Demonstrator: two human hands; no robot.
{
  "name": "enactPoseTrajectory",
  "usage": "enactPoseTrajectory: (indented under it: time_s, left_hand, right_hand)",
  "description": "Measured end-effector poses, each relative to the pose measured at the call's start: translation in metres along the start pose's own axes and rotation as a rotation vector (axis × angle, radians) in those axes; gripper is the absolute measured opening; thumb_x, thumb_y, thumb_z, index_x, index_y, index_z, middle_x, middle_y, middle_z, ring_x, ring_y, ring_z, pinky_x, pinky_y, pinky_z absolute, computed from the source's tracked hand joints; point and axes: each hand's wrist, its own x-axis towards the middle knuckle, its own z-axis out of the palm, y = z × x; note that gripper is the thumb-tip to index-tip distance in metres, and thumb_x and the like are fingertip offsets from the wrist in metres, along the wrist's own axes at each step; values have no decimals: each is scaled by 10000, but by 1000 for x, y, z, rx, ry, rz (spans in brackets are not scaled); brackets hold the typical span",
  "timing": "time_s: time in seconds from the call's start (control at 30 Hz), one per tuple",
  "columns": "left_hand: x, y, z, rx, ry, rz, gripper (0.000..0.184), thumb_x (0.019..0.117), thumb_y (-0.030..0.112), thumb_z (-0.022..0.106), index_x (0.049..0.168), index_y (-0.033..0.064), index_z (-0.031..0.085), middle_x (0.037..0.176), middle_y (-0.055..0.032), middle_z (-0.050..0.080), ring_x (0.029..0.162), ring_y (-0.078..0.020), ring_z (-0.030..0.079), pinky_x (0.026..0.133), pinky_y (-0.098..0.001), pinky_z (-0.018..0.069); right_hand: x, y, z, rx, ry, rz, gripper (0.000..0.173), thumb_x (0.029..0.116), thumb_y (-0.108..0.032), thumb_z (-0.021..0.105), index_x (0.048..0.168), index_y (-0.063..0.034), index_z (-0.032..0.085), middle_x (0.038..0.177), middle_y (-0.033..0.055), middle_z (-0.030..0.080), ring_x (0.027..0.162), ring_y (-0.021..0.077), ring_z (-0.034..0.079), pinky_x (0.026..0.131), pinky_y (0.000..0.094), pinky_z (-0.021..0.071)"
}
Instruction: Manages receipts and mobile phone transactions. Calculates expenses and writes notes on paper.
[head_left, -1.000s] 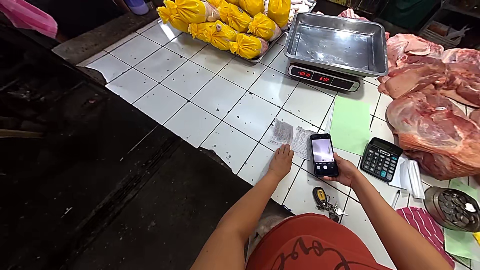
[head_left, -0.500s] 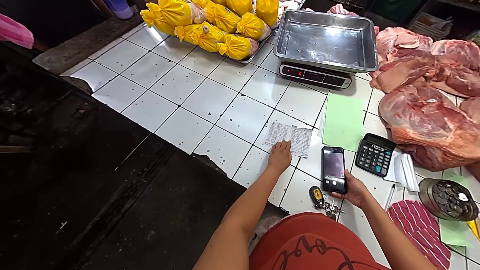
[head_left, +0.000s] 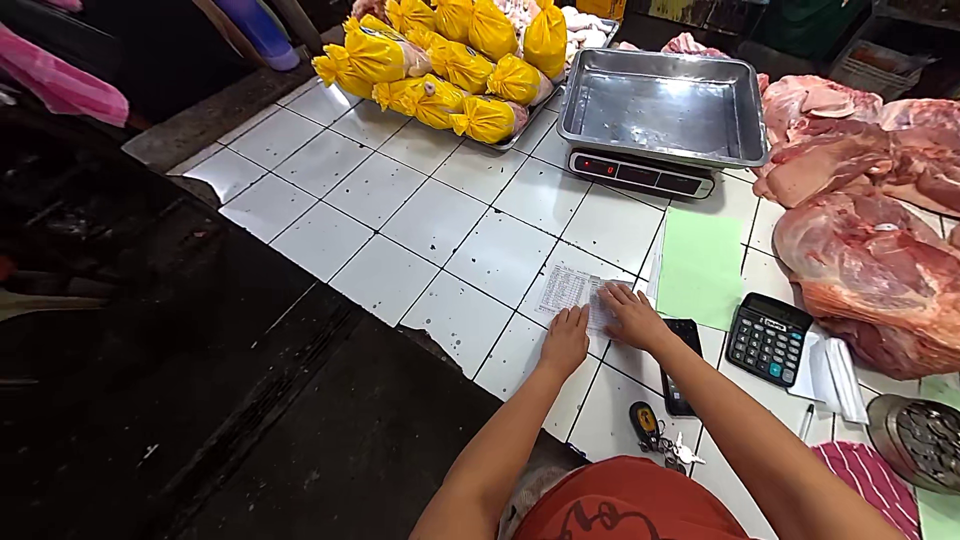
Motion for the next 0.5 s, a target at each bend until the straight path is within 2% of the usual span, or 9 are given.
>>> enactPoseTrajectory:
  time_s: [0.07, 0.13, 0.27, 0.37, 0.5]
  left_hand:
    - [-3, -4, 0, -56, 38, 18, 579, 1049, 91, 386, 1614, 42, 267, 1560, -230, 444, 1471, -375, 399, 1224, -463, 289]
    - [-8, -13, 6, -116, 94, 50, 564, 1041, 67, 398, 1593, 9, 303, 1550, -252, 449, 1471, -378, 405, 1233, -434, 284]
    - [-17, -35, 41, -176, 444, 226, 431, 947, -18, 511, 1366, -103, 571, 1393, -318, 571, 1332, -434, 558, 1133, -432, 444]
    - [-21, -43, 56, -134, 627, 273, 409, 902, -15, 547, 1295, -81, 639, 1336, -295, 622, 1288, -444, 591, 1107, -454, 471]
    - [-27, -45, 63, -122, 651, 240, 428, 896, -10, 536, 1304, -44, 660, 1266, -243, 678, 1230, -410, 636, 1095, -462, 478]
  right_hand:
    - [8, 7, 0, 16, -43, 75, 862, 980, -457, 655, 1651, -150, 210, 1731, 99, 108, 1593, 355, 59, 1204, 704, 74]
    - [9, 6, -2, 4, -46, 116, 900, 967, -524, 645, 1657, -171, 187, 1736, 62, 96, 1596, 331, 51, 1197, 706, 88]
    - [10, 1, -5, -53, -47, 149, 933, 942, -563, 650, 1658, -186, 186, 1733, 43, 122, 1582, 345, 121, 1149, 694, 210]
    - [11, -2, -9, -70, -88, 170, 1018, 902, -590, 690, 1664, -188, 148, 1736, 35, 94, 1566, 364, 151, 1104, 697, 259]
    - [12, -6, -15, -81, -135, 213, 1103, 852, -593, 752, 1666, -191, 124, 1735, 56, 84, 1535, 414, 198, 1060, 710, 303]
